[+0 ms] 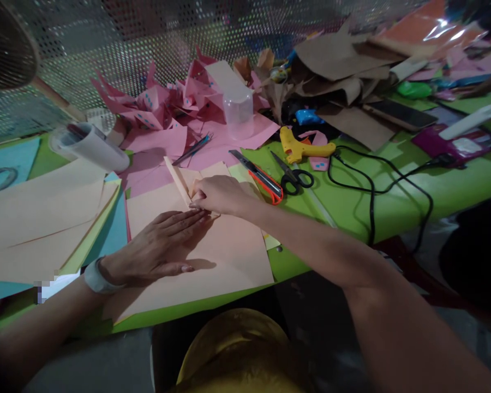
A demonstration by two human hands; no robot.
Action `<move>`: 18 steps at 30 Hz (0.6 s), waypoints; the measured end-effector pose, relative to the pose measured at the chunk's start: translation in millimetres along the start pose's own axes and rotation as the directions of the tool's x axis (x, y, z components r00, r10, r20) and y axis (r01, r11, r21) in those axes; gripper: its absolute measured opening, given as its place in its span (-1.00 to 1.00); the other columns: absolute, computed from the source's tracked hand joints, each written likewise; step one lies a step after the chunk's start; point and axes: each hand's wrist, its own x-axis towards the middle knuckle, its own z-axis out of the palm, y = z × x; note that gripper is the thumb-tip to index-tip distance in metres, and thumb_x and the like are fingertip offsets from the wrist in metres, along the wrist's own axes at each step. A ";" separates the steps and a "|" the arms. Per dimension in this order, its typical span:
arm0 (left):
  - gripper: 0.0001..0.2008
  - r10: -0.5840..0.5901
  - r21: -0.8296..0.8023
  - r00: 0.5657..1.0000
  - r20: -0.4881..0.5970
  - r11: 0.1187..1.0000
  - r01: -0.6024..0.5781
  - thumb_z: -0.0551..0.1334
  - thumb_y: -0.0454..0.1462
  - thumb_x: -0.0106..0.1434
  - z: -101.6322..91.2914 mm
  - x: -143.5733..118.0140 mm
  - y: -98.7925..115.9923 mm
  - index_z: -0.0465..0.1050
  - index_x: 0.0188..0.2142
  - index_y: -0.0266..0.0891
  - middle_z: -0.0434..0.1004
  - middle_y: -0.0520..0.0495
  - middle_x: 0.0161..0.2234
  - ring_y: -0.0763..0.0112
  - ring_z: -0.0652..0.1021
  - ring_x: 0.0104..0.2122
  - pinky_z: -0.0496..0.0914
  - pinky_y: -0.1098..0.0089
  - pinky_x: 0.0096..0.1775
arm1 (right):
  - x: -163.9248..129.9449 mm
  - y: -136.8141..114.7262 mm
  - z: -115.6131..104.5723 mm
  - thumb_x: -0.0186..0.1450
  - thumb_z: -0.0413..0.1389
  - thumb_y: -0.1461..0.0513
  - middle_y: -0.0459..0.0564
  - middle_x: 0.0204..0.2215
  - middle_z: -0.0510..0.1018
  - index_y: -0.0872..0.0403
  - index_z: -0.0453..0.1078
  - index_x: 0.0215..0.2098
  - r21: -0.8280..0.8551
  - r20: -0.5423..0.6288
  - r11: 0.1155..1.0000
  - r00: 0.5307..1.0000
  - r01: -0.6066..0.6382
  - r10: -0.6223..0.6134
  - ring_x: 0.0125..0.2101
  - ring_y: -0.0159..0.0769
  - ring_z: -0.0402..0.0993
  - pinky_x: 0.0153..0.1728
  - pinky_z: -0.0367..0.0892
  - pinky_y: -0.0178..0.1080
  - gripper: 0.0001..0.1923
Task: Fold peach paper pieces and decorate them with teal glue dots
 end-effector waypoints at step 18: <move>-0.13 0.030 0.016 0.999 -0.037 0.999 -0.029 0.10 0.16 0.32 2.7 3.8 4.8 -0.06 0.40 -0.34 0.13 -0.33 0.35 0.11 0.18 0.35 0.07 0.10 0.34 | -0.1 1.8 0.6 0.24 0.18 0.04 -0.13 -0.49 0.57 0.01 0.49 -0.42 0.032 -0.003 0.999 0.999 0.038 -0.038 -0.45 -0.35 0.39 -0.47 0.02 -0.31 -0.77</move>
